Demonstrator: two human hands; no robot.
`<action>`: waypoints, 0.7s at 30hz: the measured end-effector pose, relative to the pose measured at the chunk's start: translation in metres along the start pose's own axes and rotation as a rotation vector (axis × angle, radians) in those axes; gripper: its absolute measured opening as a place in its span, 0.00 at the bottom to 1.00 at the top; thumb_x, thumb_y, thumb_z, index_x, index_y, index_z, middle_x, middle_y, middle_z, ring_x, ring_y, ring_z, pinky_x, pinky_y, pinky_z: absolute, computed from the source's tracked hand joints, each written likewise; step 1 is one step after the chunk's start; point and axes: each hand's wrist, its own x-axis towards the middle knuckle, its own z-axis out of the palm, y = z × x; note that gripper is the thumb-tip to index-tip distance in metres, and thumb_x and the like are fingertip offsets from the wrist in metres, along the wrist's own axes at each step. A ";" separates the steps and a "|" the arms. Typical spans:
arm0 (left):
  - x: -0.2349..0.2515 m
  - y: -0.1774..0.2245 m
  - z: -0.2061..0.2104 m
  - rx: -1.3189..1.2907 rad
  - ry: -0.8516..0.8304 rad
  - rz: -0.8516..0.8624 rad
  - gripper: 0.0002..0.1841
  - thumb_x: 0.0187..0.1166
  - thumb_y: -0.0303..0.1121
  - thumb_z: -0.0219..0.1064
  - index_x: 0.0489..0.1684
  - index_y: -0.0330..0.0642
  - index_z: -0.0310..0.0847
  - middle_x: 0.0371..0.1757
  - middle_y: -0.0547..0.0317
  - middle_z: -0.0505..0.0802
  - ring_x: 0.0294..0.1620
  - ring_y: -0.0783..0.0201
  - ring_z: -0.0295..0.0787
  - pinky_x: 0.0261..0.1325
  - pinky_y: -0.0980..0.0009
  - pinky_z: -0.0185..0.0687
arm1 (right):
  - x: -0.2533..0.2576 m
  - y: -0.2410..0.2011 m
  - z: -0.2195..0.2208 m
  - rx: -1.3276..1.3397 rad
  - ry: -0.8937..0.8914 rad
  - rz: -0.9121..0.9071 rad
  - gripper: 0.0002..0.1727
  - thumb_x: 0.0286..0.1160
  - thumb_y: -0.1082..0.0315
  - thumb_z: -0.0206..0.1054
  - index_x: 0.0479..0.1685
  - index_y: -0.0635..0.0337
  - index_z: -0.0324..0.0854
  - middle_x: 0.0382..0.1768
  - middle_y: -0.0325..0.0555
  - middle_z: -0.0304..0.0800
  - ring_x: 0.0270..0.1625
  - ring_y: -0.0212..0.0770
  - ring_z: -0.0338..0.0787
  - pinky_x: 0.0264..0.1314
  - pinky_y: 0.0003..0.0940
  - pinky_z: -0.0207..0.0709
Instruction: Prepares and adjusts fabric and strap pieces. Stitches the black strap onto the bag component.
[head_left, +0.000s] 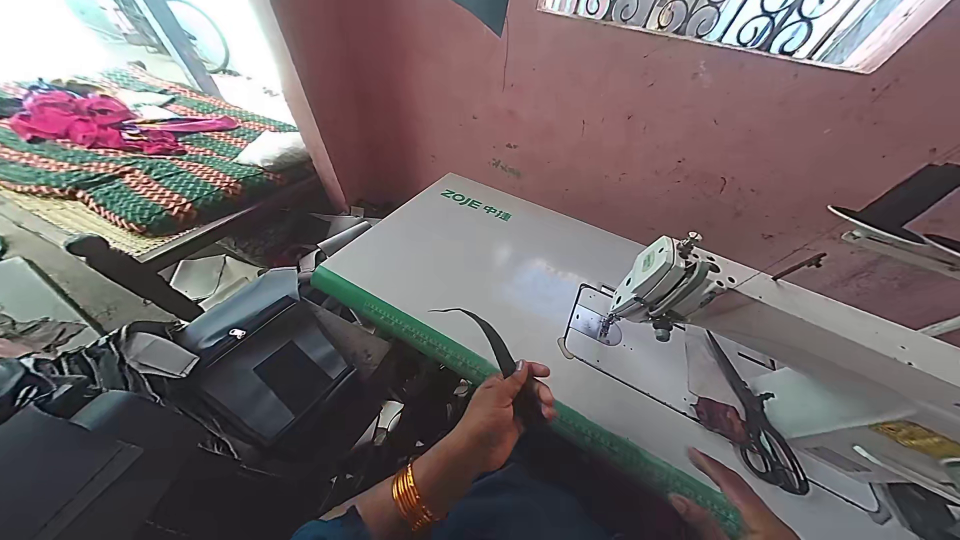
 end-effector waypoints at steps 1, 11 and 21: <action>-0.004 -0.012 0.008 -0.001 -0.106 -0.028 0.23 0.97 0.37 0.37 0.55 0.38 0.81 0.28 0.58 0.93 0.33 0.61 0.94 0.51 0.62 0.92 | 0.020 -0.021 0.028 0.294 -0.045 -0.126 0.39 0.72 0.53 0.76 0.76 0.74 0.75 0.70 0.59 0.85 0.75 0.48 0.84 0.79 0.44 0.76; 0.013 0.041 -0.054 0.589 -0.029 0.145 0.21 0.96 0.38 0.44 0.53 0.38 0.85 0.41 0.60 0.96 0.36 0.71 0.93 0.38 0.75 0.87 | 0.035 -0.026 0.069 0.831 -0.261 0.054 0.10 0.77 0.72 0.68 0.31 0.50 0.92 0.18 0.24 0.87 0.18 0.16 0.78 0.23 0.13 0.72; 0.012 0.038 -0.022 1.119 -0.577 0.340 0.11 0.79 0.34 0.73 0.40 0.33 0.94 0.36 0.55 0.93 0.40 0.71 0.87 0.48 0.72 0.82 | 0.058 -0.045 0.066 0.524 -0.452 -0.258 0.51 0.66 0.48 0.79 0.82 0.77 0.65 0.73 0.51 0.85 0.76 0.35 0.83 0.82 0.32 0.74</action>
